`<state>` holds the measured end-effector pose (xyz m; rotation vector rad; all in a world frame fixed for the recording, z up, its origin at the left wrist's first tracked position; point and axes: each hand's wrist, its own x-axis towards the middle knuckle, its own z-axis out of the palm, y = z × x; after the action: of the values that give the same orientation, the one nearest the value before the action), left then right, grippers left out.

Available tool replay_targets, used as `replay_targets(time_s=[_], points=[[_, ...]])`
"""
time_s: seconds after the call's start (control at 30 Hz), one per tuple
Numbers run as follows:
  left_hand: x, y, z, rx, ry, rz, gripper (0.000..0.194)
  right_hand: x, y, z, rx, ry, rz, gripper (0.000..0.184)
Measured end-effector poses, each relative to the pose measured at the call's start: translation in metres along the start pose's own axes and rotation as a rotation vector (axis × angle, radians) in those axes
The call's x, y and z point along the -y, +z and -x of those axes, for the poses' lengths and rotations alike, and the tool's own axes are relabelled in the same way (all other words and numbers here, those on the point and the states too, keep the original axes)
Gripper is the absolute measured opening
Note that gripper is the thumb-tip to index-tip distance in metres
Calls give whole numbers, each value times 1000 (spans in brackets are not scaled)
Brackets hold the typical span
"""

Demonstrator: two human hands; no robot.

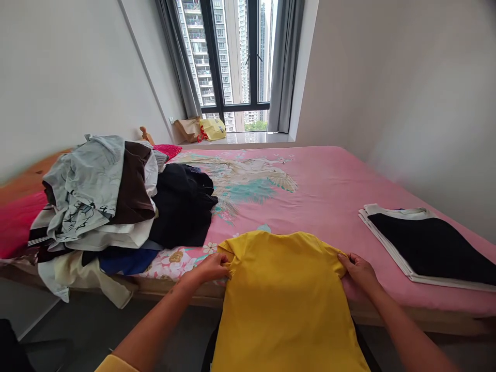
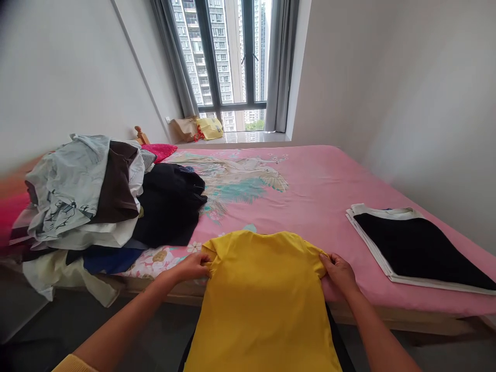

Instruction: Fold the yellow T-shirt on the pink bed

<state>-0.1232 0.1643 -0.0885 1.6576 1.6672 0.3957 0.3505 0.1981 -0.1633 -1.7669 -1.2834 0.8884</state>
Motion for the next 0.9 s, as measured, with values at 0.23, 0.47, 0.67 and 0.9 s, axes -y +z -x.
replay_targets(time_s=[0.23, 0.47, 0.67, 0.9], points=[[18, -4, 16, 46, -12, 275, 22, -3, -1, -1, -12, 8, -38, 38], [7, 14, 25, -87, 0, 474, 34, -6, -5, 2, 46, 43, -260, 35], [6, 14, 29, -53, -75, 431, 40, -11, -7, 1, 114, 129, -461, 35], [-6, 9, 21, -120, -46, 382, 35, -13, -8, 2, 118, 157, -567, 33]])
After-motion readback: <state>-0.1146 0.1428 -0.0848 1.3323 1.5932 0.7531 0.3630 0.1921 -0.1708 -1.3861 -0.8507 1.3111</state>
